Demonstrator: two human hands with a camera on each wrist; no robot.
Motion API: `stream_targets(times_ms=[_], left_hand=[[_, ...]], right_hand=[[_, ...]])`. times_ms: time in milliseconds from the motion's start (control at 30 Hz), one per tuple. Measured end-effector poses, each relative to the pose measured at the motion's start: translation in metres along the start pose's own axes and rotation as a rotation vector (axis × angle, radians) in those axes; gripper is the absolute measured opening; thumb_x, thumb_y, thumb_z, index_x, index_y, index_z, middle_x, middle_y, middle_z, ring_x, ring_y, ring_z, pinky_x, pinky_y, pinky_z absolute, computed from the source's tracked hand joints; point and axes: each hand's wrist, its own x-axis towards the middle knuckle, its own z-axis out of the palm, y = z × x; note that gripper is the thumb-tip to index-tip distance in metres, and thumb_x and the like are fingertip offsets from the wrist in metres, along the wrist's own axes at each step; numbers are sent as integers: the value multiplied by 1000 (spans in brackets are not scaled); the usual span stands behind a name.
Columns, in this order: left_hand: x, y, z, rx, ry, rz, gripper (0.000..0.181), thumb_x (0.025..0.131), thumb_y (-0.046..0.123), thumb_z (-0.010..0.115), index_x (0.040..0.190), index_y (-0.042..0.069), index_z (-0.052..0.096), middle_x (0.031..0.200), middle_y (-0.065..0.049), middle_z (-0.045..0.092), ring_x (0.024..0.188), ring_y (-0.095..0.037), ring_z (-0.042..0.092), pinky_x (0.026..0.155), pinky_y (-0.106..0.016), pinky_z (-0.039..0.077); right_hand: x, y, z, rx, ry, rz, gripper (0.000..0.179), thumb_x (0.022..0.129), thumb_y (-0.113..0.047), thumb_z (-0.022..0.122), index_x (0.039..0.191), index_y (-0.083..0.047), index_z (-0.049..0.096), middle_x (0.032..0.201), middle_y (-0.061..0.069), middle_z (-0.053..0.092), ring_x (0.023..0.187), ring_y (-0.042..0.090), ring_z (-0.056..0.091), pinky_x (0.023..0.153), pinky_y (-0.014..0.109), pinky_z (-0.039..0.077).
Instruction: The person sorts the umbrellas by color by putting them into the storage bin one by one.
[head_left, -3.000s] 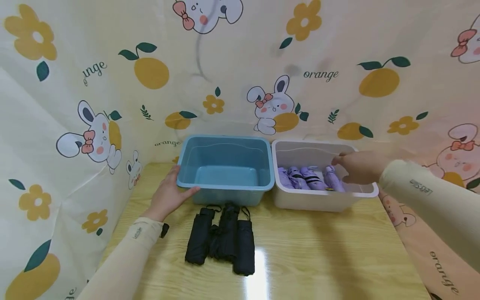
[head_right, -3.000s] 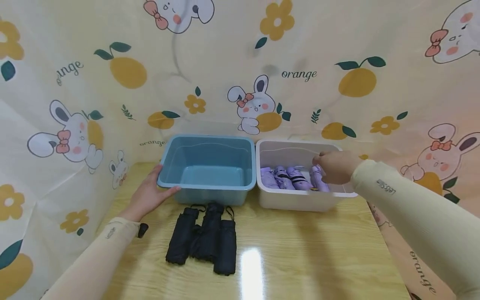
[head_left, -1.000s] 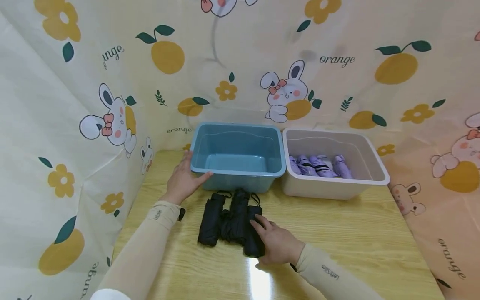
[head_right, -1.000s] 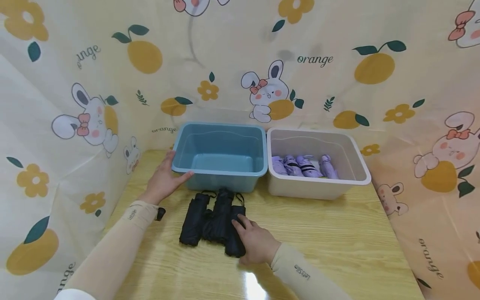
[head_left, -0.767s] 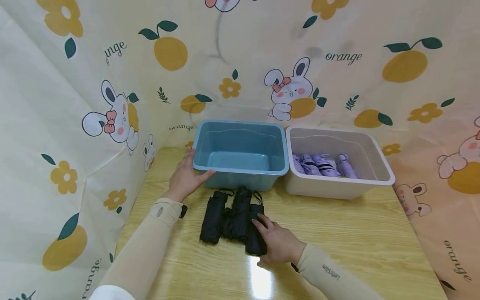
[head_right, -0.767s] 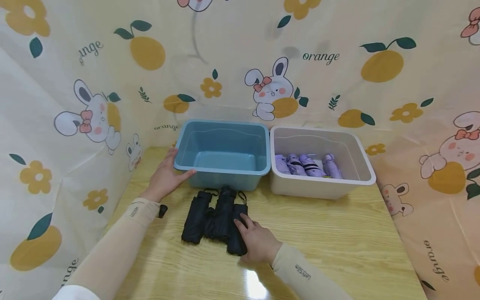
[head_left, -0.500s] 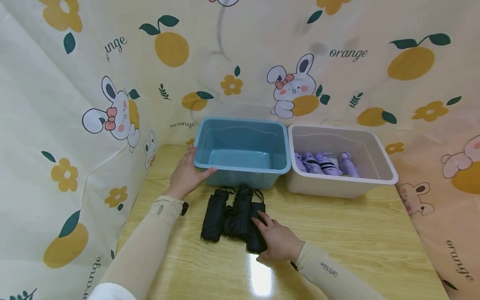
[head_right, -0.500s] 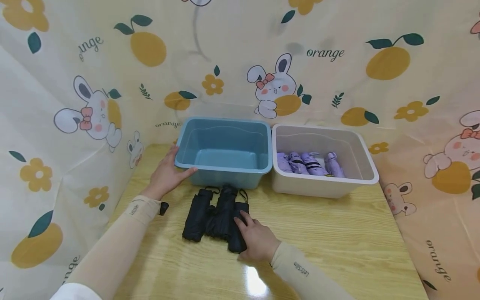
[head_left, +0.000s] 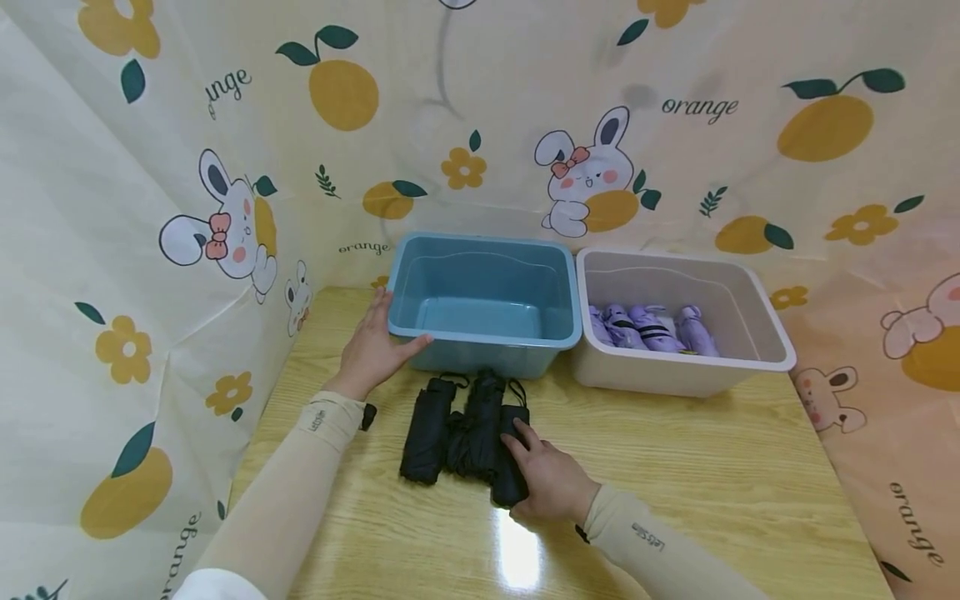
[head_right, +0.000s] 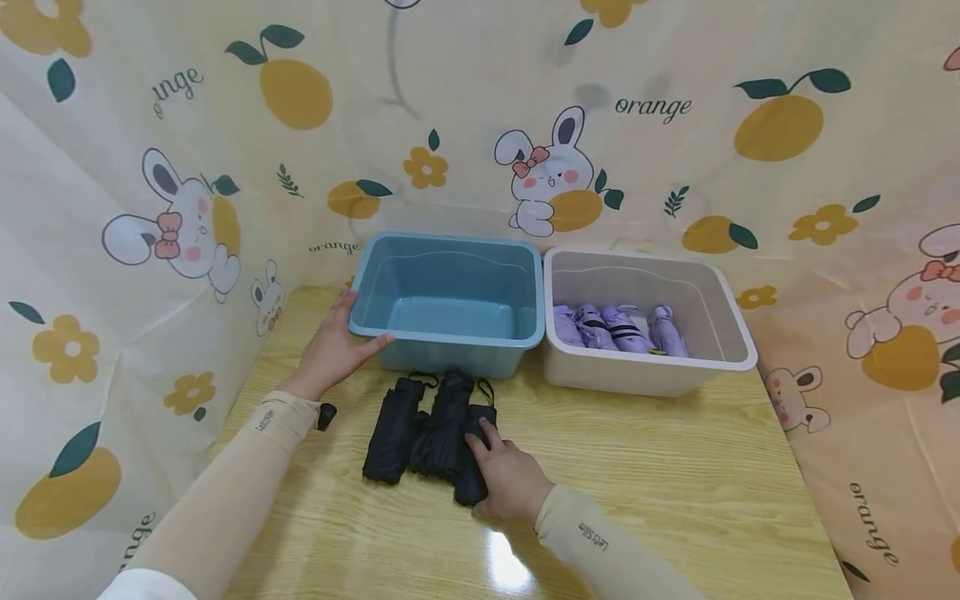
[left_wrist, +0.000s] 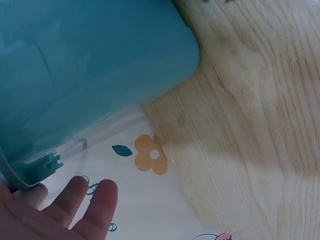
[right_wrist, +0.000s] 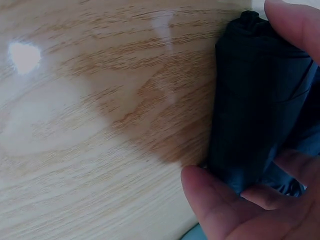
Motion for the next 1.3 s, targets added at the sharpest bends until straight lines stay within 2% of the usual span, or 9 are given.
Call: stream_targets(times_ms=[300,600,800,967,1300], left_hand=[[-2,0,-1,18,-18,6,109,86,65,66,162,13,8,167,-4,3,144,-43,24,103,-61,36],[-7,-3,1,53,-31,0,110,87,68,63,162,13,4,166,-5,0,145,-44,22,103,-62,36],[-11,-5,4,42,-49,-2,112,86,72,59,162,13,3,166,-12,9,143,-43,27,100,-61,39],[-7,-4,4,35,-32,11,112,85,74,58,162,15,3,166,-10,12,143,-42,30,98,-60,41],[-4,0,1,23,-25,-8,111,86,70,62,162,16,2,166,-6,-2,144,-44,24,97,-62,41]], right_hand=[[3,1,4,1,22,-3,109,64,-39,93,152,-7,37,152,23,29,113,44,58,87,47,52],[0,0,11,56,31,12,110,62,-33,92,153,-9,37,152,22,29,114,40,58,86,45,53],[-5,-1,12,42,35,2,108,62,-32,93,153,-7,39,149,23,31,113,39,59,80,42,54],[-6,0,7,45,54,-18,108,62,-30,95,152,-5,40,148,23,32,111,38,59,81,42,55],[-6,3,5,52,66,-24,108,61,-27,95,152,-5,40,147,23,32,113,39,57,79,41,54]])
